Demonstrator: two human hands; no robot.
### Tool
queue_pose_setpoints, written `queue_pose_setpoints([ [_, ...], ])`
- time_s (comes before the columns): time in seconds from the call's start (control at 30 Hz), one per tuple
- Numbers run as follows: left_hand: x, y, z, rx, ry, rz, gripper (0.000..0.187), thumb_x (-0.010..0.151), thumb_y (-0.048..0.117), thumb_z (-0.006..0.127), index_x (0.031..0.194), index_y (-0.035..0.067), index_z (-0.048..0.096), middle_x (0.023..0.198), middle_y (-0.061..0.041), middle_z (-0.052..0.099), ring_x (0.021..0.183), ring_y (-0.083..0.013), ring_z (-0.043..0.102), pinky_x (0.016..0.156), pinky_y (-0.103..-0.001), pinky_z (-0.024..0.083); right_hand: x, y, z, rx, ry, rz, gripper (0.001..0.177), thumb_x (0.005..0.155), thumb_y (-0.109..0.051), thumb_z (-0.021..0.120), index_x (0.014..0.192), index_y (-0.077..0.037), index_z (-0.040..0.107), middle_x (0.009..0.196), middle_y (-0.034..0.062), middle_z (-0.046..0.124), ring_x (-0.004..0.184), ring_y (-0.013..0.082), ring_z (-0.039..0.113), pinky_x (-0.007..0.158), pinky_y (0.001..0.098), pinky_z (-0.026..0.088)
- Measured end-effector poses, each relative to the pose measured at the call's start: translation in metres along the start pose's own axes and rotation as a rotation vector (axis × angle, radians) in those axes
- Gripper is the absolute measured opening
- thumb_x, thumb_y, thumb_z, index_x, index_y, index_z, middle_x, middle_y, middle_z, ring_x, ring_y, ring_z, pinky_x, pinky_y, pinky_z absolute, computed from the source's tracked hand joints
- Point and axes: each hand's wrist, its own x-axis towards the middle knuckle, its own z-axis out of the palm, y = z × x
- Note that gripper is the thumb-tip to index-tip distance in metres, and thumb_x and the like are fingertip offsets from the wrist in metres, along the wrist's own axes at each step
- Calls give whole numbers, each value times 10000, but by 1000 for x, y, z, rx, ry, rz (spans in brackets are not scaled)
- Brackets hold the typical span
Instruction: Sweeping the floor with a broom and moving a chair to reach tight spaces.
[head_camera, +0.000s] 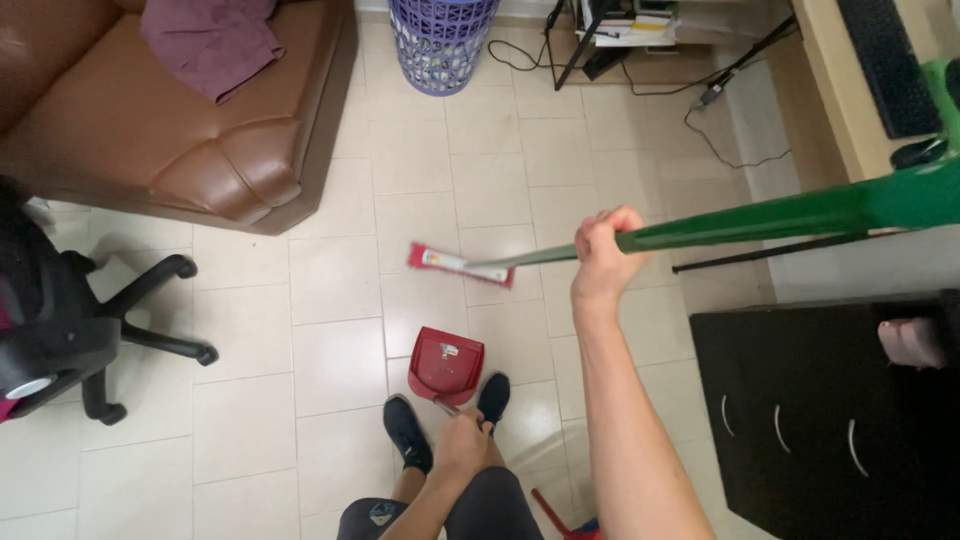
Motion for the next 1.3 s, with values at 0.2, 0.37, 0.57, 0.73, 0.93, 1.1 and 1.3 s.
queue_pose_setpoints([
  [0.2,-3,-12,0,-10,48,88,263,912,269,691,1084,73,720,1081,-224,709,1060,-404,670,933,-478,523,-23,64,-23,-69,-43,46,260,877,35,537,719,-108,387,646,-10,444,544,81,386,485,259,306],
  [0.37,7,-42,26,11,39,107,277,870,272,703,1061,72,709,1068,-200,720,1059,-385,676,916,-477,532,-40,69,-42,-34,-44,143,285,855,43,539,689,-113,367,596,-23,403,507,68,346,450,250,249],
  [0.57,1,-31,16,2,71,83,272,896,282,709,1068,71,720,1109,-203,706,1074,-397,663,927,-480,523,-32,48,-41,-7,-3,164,268,836,47,539,681,-107,384,607,-17,436,500,67,358,441,250,245],
  [0.73,-14,-41,21,-9,45,37,308,885,282,725,1118,80,721,1136,-211,709,1110,-382,663,949,-460,519,-6,8,-25,-14,79,56,280,825,58,585,687,-109,408,624,1,480,488,77,392,432,253,278],
  [0.93,-44,-49,27,-53,81,36,308,866,215,729,1142,78,718,1142,-215,709,1103,-390,668,954,-444,523,-5,-4,-20,42,-20,-36,250,864,52,577,724,-95,431,652,0,479,525,88,402,463,256,304],
  [1.1,-40,-55,44,-35,156,53,287,882,224,723,1130,79,728,1136,-215,720,1098,-386,679,953,-440,531,-31,51,-48,-138,-204,-11,272,936,5,568,731,-105,427,687,-24,481,636,82,465,571,251,407],
  [1.3,-33,-58,59,-4,143,50,320,874,250,744,1147,87,713,1151,-214,704,1106,-397,663,948,-453,523,-76,55,-71,-180,-194,131,261,878,14,580,697,-115,443,641,-41,458,575,59,421,515,241,330],
])
